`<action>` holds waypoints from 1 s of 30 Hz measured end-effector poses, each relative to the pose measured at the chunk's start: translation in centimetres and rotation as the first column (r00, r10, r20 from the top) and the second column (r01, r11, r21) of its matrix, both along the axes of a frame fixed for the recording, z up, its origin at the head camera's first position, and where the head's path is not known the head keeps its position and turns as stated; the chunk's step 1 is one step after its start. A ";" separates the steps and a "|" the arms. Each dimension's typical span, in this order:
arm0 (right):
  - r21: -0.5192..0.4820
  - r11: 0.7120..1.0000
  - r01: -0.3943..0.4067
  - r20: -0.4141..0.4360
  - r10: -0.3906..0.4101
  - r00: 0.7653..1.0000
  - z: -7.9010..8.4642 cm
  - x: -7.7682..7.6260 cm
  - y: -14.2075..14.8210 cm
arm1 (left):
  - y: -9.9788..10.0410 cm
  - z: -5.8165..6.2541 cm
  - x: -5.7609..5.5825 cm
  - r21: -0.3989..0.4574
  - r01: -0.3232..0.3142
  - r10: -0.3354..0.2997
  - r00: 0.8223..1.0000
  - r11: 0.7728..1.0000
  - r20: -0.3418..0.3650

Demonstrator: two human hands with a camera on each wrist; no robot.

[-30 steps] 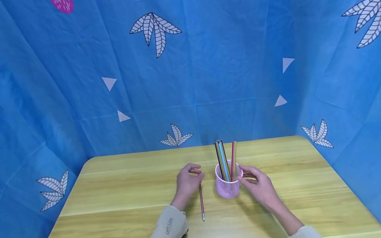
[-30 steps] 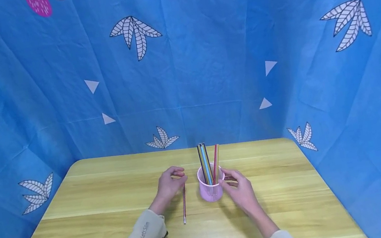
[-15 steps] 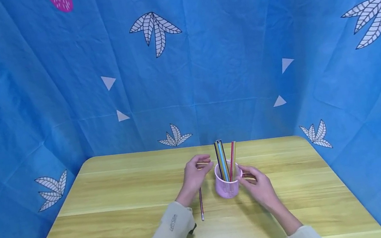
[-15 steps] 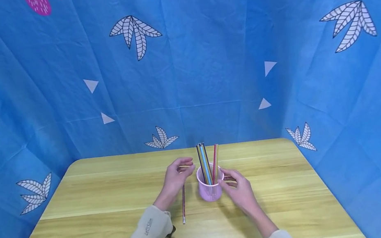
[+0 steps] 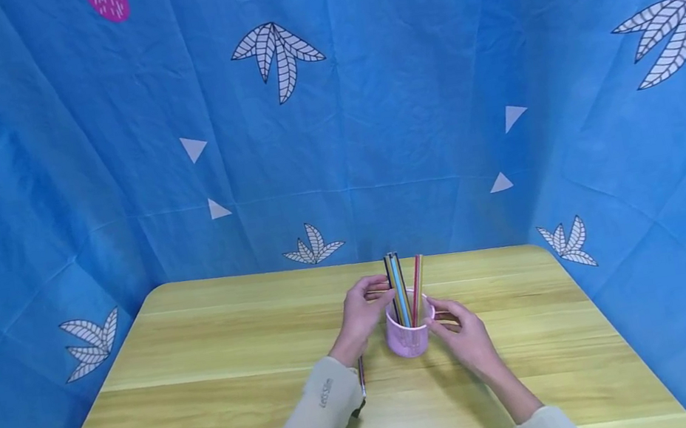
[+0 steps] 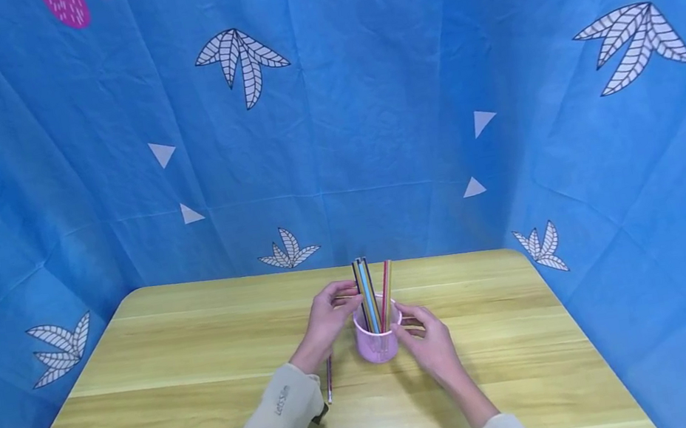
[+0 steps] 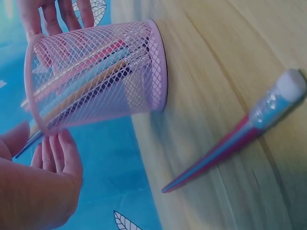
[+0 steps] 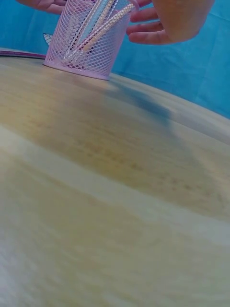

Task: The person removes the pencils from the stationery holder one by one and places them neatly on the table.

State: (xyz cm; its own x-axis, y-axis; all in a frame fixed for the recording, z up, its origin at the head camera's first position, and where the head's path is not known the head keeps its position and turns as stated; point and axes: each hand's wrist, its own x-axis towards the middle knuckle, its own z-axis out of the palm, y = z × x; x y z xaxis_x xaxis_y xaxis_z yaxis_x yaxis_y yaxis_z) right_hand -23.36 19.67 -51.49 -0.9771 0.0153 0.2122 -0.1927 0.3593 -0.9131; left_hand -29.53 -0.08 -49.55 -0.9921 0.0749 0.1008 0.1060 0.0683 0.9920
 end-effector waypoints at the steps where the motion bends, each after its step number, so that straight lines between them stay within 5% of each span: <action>1: 0.004 1.000 0.001 0.001 -0.001 1.000 0.0 0.0 0.0 | 0.1 0.0 0.0 -0.002 0.000 0.000 1.000 1.000 -0.002; 30: -0.040 0.999 -0.011 0.030 0.012 0.999 -0.5 -0.3 0.3 | 0.3 0.2 -0.4 -0.077 -0.091 0.089 0.995 0.993 -0.034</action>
State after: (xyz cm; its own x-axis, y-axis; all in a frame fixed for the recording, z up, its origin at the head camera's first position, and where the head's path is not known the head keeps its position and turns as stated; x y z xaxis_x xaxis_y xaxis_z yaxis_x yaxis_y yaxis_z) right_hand -23.70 19.96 -51.99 -0.9833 0.0117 0.1816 -0.1683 0.3209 -0.9320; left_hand -29.95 0.24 -49.31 -0.9917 -0.0056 0.1286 0.1261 0.1561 0.9797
